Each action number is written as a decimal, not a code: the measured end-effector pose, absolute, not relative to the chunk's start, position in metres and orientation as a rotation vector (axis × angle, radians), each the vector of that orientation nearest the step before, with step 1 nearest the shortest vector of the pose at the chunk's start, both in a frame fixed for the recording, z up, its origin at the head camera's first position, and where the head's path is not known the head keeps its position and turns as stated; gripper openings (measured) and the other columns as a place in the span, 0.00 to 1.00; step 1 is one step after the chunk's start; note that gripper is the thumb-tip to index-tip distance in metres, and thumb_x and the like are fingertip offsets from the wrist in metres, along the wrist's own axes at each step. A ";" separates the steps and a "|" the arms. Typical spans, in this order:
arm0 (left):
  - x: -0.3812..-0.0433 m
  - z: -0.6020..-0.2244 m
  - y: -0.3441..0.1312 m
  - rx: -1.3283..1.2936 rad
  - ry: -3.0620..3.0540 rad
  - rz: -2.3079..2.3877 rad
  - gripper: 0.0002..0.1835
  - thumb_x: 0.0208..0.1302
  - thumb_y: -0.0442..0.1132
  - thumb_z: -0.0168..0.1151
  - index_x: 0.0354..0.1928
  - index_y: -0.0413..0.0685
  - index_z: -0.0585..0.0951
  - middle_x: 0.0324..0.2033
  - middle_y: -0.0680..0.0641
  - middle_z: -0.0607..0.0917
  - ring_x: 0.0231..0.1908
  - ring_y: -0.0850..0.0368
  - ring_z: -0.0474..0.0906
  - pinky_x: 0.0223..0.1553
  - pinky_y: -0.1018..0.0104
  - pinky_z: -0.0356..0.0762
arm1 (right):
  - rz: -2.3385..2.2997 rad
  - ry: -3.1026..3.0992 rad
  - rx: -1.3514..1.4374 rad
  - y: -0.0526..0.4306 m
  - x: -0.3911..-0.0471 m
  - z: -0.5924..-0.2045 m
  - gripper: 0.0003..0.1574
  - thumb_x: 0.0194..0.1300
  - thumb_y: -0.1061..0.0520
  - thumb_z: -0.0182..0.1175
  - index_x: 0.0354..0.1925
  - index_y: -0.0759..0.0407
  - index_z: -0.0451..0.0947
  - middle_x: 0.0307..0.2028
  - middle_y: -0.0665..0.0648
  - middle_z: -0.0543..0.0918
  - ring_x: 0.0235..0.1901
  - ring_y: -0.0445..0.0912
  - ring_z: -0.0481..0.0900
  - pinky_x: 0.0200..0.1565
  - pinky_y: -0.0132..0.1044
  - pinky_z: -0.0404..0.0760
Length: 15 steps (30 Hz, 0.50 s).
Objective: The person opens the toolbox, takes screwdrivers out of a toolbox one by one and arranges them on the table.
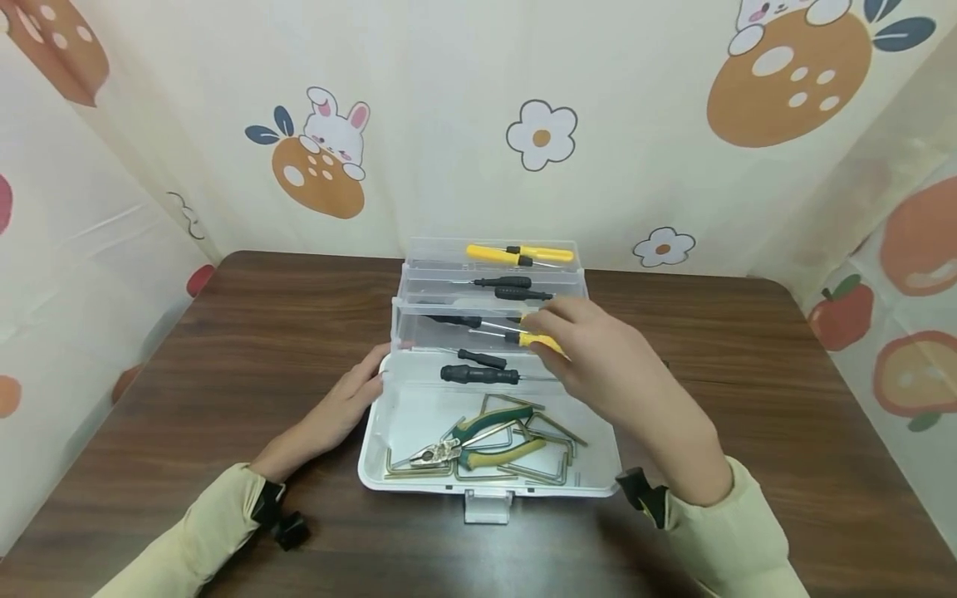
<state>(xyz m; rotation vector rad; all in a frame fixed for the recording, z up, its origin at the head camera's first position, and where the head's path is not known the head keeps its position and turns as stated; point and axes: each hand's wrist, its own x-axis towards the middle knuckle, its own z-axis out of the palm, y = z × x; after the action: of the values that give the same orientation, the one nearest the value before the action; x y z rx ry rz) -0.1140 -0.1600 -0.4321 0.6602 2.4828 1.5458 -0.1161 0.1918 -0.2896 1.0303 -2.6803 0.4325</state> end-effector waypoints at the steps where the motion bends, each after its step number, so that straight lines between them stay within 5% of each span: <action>1: -0.114 -0.433 -0.160 0.664 2.479 1.549 0.25 0.83 0.41 0.44 0.77 0.59 0.65 0.73 0.51 0.74 0.73 0.55 0.69 0.74 0.53 0.66 | 0.424 -2.705 1.039 0.189 -0.117 -0.290 0.23 0.60 0.65 0.75 0.54 0.55 0.86 0.49 0.55 0.86 0.47 0.49 0.84 0.44 0.47 0.86; 15: -0.115 -0.434 -0.160 0.675 2.474 1.566 0.25 0.83 0.41 0.45 0.77 0.58 0.65 0.71 0.50 0.77 0.71 0.54 0.71 0.72 0.53 0.68 | 0.394 -2.832 1.203 0.174 -0.133 -0.309 0.17 0.68 0.61 0.69 0.55 0.54 0.86 0.51 0.54 0.86 0.50 0.49 0.84 0.47 0.45 0.87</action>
<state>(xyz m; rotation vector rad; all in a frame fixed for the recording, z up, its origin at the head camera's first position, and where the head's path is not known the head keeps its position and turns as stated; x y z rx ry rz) -0.1145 -0.1596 -0.4336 0.6748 2.4743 1.5663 -0.1332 0.1743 -0.3086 1.2029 -2.8315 0.3943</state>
